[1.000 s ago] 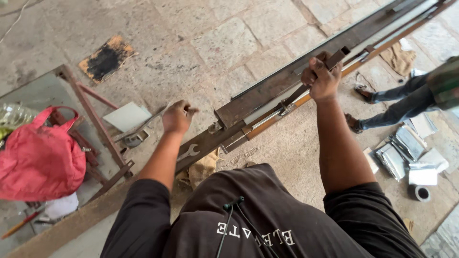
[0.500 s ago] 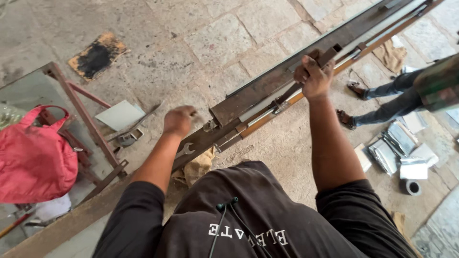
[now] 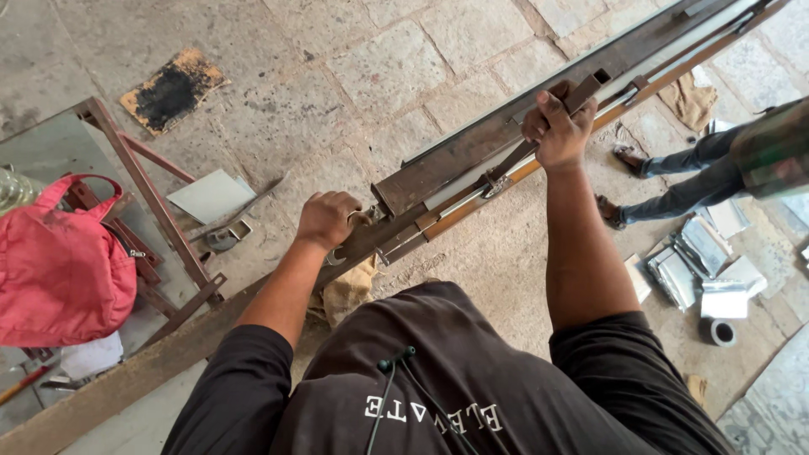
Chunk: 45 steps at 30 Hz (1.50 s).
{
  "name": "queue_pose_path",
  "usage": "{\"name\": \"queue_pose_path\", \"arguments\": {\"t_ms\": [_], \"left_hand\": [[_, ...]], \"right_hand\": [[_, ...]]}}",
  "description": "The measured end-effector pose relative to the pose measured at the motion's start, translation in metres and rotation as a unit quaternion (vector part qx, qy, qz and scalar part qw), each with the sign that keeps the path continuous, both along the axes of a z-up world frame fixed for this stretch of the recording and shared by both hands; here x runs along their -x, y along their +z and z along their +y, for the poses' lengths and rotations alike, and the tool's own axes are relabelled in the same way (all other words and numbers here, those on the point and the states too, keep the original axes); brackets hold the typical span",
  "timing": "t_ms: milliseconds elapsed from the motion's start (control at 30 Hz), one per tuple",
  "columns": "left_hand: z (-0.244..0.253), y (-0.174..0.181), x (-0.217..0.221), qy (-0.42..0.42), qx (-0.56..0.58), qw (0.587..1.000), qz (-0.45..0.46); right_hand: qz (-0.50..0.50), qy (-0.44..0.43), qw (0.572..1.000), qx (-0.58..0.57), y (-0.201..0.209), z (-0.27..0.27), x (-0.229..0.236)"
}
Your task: The person operates a manual metal bending machine to bend long aluminum profiles. They use a wrench to loosen the machine's clamps, insert a profile, and then use a long metal bar as a lever to apply force and bend the metal. The process is repeated for multiple profiles with the assistance of a coworker.
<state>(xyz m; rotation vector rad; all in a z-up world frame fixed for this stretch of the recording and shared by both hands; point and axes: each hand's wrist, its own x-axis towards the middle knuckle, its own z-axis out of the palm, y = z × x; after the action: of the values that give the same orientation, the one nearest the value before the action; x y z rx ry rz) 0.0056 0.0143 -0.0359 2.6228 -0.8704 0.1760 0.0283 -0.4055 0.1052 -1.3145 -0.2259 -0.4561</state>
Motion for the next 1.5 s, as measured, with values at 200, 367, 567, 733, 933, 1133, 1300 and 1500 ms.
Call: {"name": "queue_pose_path", "arguments": {"t_ms": [200, 367, 567, 733, 933, 1133, 1300, 1500], "left_hand": [[-0.016, 0.029, 0.018, 0.079, -0.006, 0.971, 0.226], [-0.039, 0.024, 0.027, 0.107, -0.018, 0.977, 0.185], [-0.03, -0.005, 0.009, 0.019, -0.04, 0.975, 0.218], [-0.026, 0.012, 0.013, 0.019, 0.022, 0.978, 0.209], [-0.029, 0.044, 0.023, 0.099, -0.024, 0.974, 0.201], [-0.044, 0.025, 0.024, 0.104, -0.03, 0.97, 0.218], [-0.036, 0.001, 0.026, 0.058, 0.06, 0.983, 0.165], [-0.028, 0.008, 0.005, -0.009, 0.008, 0.98, 0.198]], "right_hand": [[-0.006, 0.002, 1.0, 0.002, 0.007, 0.004, 0.0], [0.039, -0.003, 0.998, -0.044, 0.006, 0.006, 0.003], [-0.006, 0.01, 1.0, -0.005, 0.004, 0.004, -0.003], [0.006, 0.008, 1.0, -0.007, 0.008, 0.006, 0.002], [-0.007, 0.02, 1.0, -0.001, 0.006, 0.005, -0.003], [-0.007, 0.01, 1.0, 0.006, 0.008, 0.003, -0.005], [-0.002, 0.006, 1.0, 0.008, 0.005, 0.002, -0.005], [0.005, -0.011, 1.0, 0.004, 0.001, -0.001, -0.008]]}}
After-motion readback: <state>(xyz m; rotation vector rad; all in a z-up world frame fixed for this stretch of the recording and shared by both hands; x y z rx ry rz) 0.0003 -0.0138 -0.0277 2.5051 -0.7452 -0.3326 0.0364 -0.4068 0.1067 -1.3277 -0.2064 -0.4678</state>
